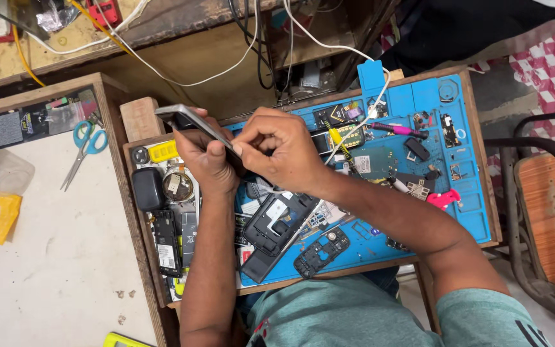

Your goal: The person handles several disassembled mobile phones on a cluttered workbench, connecting a charging cable to one device and inspecting its screen. They then pick up another phone, connect a cable, and examine it before handing it to a second person. The person continues to handle various phone parts and tools on the table.

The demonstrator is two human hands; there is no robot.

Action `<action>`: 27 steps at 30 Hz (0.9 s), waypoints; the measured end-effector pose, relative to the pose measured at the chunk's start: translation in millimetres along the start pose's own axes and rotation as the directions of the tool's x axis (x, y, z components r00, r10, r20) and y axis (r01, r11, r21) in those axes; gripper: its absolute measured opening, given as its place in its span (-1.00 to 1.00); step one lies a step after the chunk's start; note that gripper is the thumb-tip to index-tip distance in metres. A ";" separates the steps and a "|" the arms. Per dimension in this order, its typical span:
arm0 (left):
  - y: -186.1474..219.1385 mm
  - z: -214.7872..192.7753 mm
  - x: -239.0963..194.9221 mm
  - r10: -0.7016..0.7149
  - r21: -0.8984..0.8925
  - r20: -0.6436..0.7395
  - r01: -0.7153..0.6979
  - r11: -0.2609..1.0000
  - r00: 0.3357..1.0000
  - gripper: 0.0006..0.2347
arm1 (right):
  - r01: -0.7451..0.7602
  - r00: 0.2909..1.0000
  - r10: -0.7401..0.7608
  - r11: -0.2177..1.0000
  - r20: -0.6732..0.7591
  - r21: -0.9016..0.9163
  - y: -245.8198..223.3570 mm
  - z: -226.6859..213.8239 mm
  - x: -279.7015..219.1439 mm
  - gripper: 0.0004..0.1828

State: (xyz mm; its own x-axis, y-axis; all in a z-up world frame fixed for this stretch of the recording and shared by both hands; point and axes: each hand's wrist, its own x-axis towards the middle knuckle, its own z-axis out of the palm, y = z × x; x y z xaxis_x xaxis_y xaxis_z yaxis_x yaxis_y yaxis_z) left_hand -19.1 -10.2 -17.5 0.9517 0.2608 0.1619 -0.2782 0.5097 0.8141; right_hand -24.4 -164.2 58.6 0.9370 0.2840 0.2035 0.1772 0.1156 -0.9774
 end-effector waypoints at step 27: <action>6.1 14.0 -1.6 -0.118 -0.184 0.134 0.142 0.973 0.984 -0.22 | 0.001 0.996 -0.007 0.997 0.089 0.073 2.0 0.6 -2.7 -0.95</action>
